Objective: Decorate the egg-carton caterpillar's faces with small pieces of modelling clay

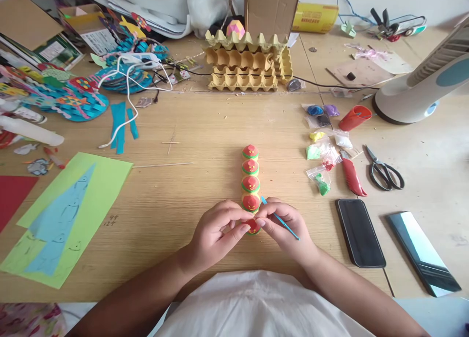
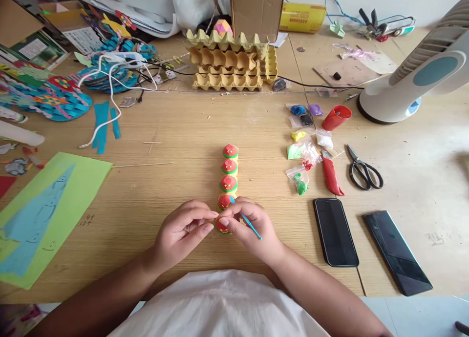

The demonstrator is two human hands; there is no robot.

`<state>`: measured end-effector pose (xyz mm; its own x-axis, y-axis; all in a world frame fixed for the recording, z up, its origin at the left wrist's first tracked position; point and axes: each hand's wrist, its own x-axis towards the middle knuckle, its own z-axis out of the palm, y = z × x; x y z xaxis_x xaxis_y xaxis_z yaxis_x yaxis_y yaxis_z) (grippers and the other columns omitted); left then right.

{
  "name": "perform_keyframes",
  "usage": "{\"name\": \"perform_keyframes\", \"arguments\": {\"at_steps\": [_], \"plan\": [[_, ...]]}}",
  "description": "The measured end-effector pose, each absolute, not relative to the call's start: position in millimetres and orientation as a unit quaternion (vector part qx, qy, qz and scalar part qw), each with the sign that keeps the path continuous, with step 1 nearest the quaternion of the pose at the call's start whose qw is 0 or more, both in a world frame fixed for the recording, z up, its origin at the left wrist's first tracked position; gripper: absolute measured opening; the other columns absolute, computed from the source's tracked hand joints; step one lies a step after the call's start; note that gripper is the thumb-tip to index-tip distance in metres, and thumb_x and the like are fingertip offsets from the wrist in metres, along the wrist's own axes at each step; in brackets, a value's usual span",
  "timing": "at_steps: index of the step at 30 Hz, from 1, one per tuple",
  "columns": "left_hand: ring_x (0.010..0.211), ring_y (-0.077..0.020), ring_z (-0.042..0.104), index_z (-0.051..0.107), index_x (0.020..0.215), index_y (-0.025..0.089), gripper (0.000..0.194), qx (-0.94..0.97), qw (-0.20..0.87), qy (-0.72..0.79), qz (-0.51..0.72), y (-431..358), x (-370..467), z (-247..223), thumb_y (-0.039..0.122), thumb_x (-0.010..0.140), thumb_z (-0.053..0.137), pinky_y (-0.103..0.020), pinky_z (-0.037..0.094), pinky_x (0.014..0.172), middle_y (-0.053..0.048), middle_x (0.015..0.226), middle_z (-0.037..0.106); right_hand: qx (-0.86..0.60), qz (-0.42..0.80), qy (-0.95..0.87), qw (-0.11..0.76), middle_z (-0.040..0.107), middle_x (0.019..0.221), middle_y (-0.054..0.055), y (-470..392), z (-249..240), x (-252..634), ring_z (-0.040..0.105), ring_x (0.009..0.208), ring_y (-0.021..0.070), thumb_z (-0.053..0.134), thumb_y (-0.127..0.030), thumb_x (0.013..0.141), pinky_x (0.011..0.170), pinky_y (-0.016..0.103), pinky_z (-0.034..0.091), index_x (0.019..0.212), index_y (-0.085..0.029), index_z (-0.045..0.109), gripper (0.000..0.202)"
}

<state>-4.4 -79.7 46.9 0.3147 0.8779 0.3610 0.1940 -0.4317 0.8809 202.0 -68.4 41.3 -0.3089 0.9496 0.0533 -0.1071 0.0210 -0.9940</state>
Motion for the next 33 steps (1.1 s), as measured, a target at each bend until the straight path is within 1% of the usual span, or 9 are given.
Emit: {"name": "perform_keyframes", "arguments": {"at_steps": [4, 8, 9, 11, 14, 18, 23, 28, 33], "plan": [[0.070, -0.0086, 0.055, 0.071, 0.111, 0.019, 0.020, 0.707, 0.359, 0.389, 0.468, -77.8, -4.8, 46.9, 0.010, 0.093, 0.067, -0.019, 0.048, 0.061, -0.001, 0.088, 0.064, -0.373, 0.573, -0.562, 0.466, 0.062, 0.068, 0.000, -66.2, 38.2, 204.4, 0.056, 0.064, 0.0116, 0.068, -0.032, 0.098, 0.063, 0.026, 0.044, 0.073, -0.021, 0.073, 0.028], [0.073, -0.0090, 0.059, 0.073, 0.106, 0.020, 0.018, 0.721, 0.348, 0.372, 0.470, -75.7, -5.7, 47.3, 0.009, 0.094, 0.067, -0.020, 0.050, 0.063, -0.001, 0.089, 0.065, -0.386, 0.588, -0.527, 0.478, 0.067, 0.079, 0.000, -65.3, 36.1, 204.7, 0.060, 0.070, 0.0119, 0.076, -0.027, 0.092, 0.066, 0.025, 0.047, 0.088, -0.023, 0.077, 0.006], [0.075, -0.0094, 0.061, 0.074, 0.107, 0.020, 0.020, 0.728, 0.342, 0.368, 0.466, -75.5, -5.9, 47.3, 0.008, 0.094, 0.065, -0.020, 0.051, 0.064, -0.002, 0.090, 0.066, -0.385, 0.590, -0.526, 0.476, 0.068, 0.080, 0.000, -65.1, 36.4, 204.5, 0.060, 0.070, 0.0121, 0.076, -0.027, 0.092, 0.066, 0.025, 0.048, 0.088, -0.023, 0.077, 0.005], [0.078, -0.0097, 0.063, 0.073, 0.112, 0.021, 0.024, 0.738, 0.332, 0.368, 0.458, -75.5, -6.1, 47.3, 0.007, 0.095, 0.063, -0.020, 0.052, 0.066, -0.002, 0.093, 0.067, -0.381, 0.586, -0.542, 0.467, 0.067, 0.076, 0.000, -64.5, 37.8, 204.2, 0.060, 0.067, 0.0119, 0.074, -0.029, 0.094, 0.064, 0.025, 0.047, 0.082, -0.022, 0.076, 0.014], [0.074, -0.0089, 0.061, 0.071, 0.114, 0.020, 0.023, 0.745, 0.321, 0.369, 0.453, -75.4, -5.3, 47.9, 0.011, 0.093, 0.068, -0.019, 0.052, 0.064, -0.002, 0.094, 0.069, -0.373, 0.556, -0.590, 0.451, 0.065, 0.069, 0.001, -63.9, 41.0, 203.6, 0.058, 0.063, 0.0116, 0.068, -0.032, 0.098, 0.061, 0.025, 0.044, 0.075, -0.020, 0.074, 0.027], [0.078, -0.0109, 0.066, 0.072, 0.110, 0.018, 0.021, 0.760, 0.299, 0.361, 0.451, -74.6, -2.3, 49.1, 0.016, 0.089, 0.076, -0.021, 0.056, 0.069, -0.003, 0.092, 0.070, -0.354, 0.494, -0.661, 0.440, 0.061, 0.064, 0.000, -65.2, 44.2, 201.5, 0.053, 0.060, 0.0115, 0.066, -0.032, 0.100, 0.058, 0.025, 0.041, 0.074, -0.019, 0.073, 0.030], [0.078, -0.0110, 0.069, 0.073, 0.102, 0.018, 0.016, 0.771, 0.272, 0.353, 0.455, -74.8, 0.0, 48.5, 0.012, 0.088, 0.077, -0.021, 0.057, 0.073, -0.002, 0.087, 0.071, -0.339, 0.437, -0.705, 0.443, 0.052, 0.062, -0.001, -67.0, 43.8, 199.4, 0.048, 0.059, 0.0121, 0.063, -0.036, 0.101, 0.055, 0.025, 0.037, 0.075, -0.018, 0.073, 0.033], [0.073, -0.0095, 0.067, 0.074, 0.098, 0.018, 0.012, 0.767, 0.271, 0.357, 0.460, -75.0, -0.5, 47.7, 0.011, 0.088, 0.076, -0.020, 0.057, 0.069, -0.001, 0.083, 0.070, -0.324, 0.441, -0.712, 0.440, 0.053, 0.064, 0.000, -66.3, 43.7, 198.9, 0.049, 0.060, 0.0121, 0.060, -0.036, 0.103, 0.056, 0.025, 0.037, 0.077, -0.018, 0.074, 0.035], [0.077, -0.0119, 0.069, 0.073, 0.102, 0.019, 0.017, 0.780, 0.242, 0.356, 0.454, -75.6, 0.2, 47.6, 0.014, 0.087, 0.079, -0.023, 0.058, 0.073, -0.002, 0.087, 0.072, -0.327, 0.446, -0.709, 0.438, 0.051, 0.063, -0.001, -67.0, 43.3, 198.4, 0.048, 0.060, 0.0120, 0.060, -0.037, 0.103, 0.056, 0.025, 0.037, 0.073, -0.017, 0.071, 0.038]]}}
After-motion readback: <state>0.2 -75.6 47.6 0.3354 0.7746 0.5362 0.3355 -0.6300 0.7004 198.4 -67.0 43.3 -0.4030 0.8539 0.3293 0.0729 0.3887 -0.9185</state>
